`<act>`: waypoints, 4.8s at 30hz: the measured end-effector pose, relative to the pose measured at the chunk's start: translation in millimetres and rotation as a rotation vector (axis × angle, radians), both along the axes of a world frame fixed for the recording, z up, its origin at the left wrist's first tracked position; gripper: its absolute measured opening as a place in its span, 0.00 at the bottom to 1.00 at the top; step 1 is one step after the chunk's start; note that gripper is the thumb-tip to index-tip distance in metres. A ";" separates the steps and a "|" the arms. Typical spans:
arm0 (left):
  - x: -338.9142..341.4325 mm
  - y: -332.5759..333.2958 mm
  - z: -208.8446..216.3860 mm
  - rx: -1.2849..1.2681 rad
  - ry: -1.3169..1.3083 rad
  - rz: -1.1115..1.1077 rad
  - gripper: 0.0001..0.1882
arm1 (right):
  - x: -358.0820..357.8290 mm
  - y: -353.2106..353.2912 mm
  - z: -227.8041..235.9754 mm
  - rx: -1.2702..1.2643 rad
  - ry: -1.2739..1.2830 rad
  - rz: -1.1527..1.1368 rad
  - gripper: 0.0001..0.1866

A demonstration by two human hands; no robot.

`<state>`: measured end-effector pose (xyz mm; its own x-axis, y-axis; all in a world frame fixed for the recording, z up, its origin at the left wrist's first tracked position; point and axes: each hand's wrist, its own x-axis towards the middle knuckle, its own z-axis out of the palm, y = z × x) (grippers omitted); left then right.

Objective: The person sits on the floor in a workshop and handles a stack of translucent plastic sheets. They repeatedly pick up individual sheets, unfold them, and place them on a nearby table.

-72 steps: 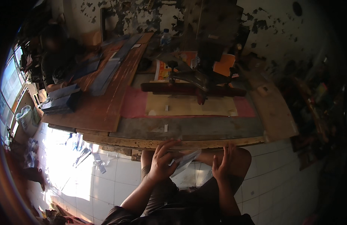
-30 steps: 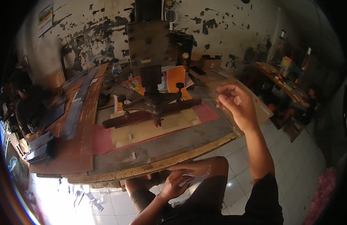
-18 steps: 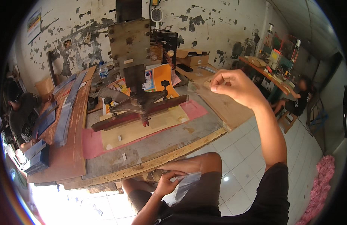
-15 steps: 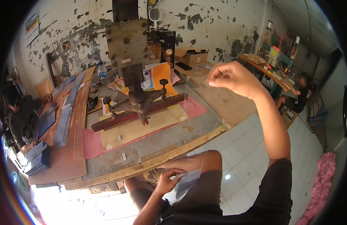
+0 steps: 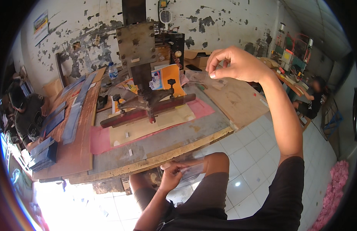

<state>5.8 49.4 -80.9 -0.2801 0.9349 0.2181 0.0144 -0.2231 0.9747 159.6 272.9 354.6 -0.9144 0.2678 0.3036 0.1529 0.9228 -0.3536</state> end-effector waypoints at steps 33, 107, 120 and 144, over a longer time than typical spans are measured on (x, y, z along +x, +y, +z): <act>-70.7 57.0 72.4 0.018 -0.042 0.133 0.16 | 32.7 -88.4 -165.5 -0.595 -0.150 0.655 0.03; -87.7 74.1 182.6 0.430 -0.019 0.194 0.16 | 16.3 -74.6 -354.3 -0.605 0.489 -0.371 0.25; -229.3 -19.3 163.1 0.640 -0.460 0.623 0.25 | 38.7 -73.1 -376.5 -1.180 0.117 0.068 0.15; -39.1 -16.5 8.6 0.041 -0.239 -1.136 0.53 | 188.5 42.4 -104.8 0.459 1.057 -0.727 0.12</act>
